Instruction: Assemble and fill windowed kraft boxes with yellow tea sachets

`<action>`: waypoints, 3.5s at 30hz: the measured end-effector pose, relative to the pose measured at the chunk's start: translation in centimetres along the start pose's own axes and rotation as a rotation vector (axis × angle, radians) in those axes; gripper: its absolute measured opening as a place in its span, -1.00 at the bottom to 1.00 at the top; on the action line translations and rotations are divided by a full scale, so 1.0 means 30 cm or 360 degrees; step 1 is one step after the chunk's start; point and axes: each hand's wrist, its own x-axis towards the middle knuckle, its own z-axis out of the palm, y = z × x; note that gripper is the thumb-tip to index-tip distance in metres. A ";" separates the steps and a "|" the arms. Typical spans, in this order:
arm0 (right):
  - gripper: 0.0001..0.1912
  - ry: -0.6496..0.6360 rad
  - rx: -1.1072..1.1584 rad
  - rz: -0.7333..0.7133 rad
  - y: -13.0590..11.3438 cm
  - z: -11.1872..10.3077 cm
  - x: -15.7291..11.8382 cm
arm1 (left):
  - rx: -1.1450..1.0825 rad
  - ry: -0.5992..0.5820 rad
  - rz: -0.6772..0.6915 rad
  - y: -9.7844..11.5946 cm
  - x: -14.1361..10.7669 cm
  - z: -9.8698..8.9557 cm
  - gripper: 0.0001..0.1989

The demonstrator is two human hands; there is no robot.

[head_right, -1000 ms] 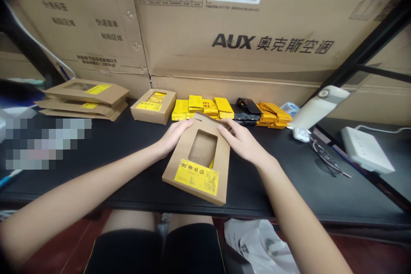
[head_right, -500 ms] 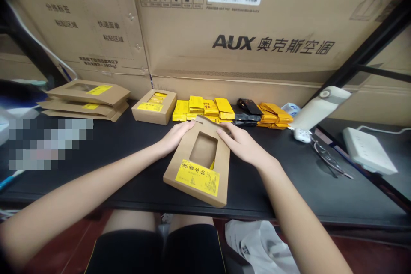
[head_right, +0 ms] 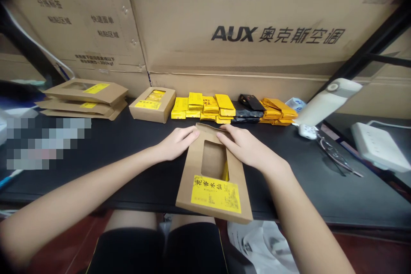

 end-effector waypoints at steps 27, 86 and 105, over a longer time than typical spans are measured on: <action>-0.59 0.0093 0.0083 0.0015 0.029 0.027 0.029 | -0.0235 0.0057 -0.0261 -0.002 0.025 0.005 -0.63; -0.53 -0.0026 0.0022 0.0096 0.023 0.010 0.020 | 0.0136 -0.0086 -0.0027 0.010 0.002 -0.003 -0.62; -0.54 -0.0005 0.0072 0.0103 0.028 0.017 0.032 | 0.0156 -0.0097 0.0000 -0.003 0.005 0.003 -0.61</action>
